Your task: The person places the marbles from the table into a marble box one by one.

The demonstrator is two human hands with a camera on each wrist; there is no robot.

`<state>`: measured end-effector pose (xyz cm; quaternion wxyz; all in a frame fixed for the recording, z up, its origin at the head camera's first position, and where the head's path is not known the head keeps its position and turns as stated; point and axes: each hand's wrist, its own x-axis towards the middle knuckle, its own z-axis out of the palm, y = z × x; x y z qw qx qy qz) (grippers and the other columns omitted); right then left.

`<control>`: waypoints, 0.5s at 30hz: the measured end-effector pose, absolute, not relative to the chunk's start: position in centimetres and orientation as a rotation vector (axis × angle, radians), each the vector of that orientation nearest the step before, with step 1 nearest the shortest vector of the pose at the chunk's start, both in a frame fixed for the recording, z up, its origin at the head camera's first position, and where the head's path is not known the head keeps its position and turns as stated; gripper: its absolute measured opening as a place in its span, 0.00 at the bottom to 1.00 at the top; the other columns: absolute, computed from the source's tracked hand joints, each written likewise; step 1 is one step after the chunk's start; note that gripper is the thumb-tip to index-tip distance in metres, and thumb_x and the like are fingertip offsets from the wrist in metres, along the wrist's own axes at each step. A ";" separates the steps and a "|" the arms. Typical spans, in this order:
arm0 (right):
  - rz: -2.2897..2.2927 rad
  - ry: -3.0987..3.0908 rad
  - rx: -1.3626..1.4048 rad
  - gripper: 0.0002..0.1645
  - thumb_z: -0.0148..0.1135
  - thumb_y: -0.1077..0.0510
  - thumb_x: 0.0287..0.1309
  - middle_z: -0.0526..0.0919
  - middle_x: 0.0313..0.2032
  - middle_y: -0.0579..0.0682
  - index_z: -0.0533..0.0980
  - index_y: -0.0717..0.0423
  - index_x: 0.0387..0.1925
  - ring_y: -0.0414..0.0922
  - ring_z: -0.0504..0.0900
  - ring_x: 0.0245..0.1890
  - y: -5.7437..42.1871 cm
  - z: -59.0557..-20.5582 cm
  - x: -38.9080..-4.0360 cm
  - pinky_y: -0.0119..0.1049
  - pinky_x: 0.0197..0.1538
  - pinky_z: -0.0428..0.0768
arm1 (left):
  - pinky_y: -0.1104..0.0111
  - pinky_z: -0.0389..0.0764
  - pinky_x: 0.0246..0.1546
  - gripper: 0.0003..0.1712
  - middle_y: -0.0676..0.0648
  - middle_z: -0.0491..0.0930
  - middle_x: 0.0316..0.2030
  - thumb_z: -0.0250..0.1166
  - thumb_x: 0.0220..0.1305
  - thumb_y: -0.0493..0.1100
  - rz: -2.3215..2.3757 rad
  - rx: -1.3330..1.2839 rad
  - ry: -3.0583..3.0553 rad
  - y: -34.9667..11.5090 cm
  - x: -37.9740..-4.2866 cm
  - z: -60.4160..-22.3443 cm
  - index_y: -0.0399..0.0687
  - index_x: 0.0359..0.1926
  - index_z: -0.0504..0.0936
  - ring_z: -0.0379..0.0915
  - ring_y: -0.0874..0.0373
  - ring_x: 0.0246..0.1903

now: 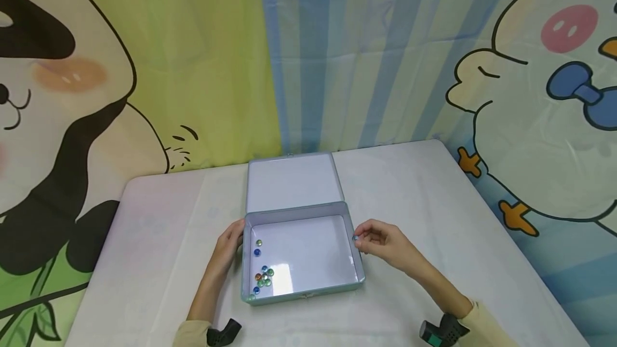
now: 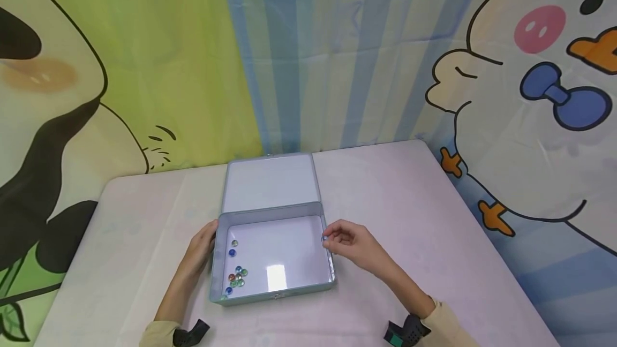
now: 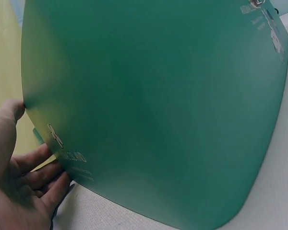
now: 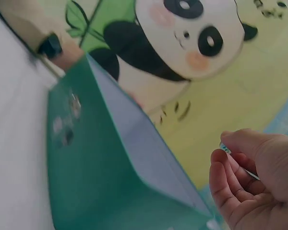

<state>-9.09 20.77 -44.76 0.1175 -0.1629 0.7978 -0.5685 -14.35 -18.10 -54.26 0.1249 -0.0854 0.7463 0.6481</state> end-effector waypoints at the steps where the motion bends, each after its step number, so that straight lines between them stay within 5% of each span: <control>1: -1.656 2.313 -0.533 0.12 0.63 0.59 0.62 0.81 0.33 0.51 0.76 0.60 0.45 0.37 0.80 0.31 20.5 -44.4 -8.6 0.30 0.35 0.83 | 0.49 0.57 0.74 0.39 0.42 0.66 0.69 0.49 0.68 0.68 1.885 -0.250 2.175 -18.1 -14.3 -54.2 0.46 0.67 0.67 0.64 0.45 0.68; 15: -1.575 2.229 -0.860 0.09 0.64 0.59 0.61 0.82 0.34 0.54 0.77 0.56 0.42 0.33 0.79 0.33 18.0 -43.0 -6.8 0.28 0.37 0.83 | 0.49 0.57 0.74 0.38 0.43 0.66 0.69 0.50 0.68 0.68 1.901 -0.252 2.146 -18.1 -14.3 -54.1 0.47 0.67 0.68 0.64 0.46 0.68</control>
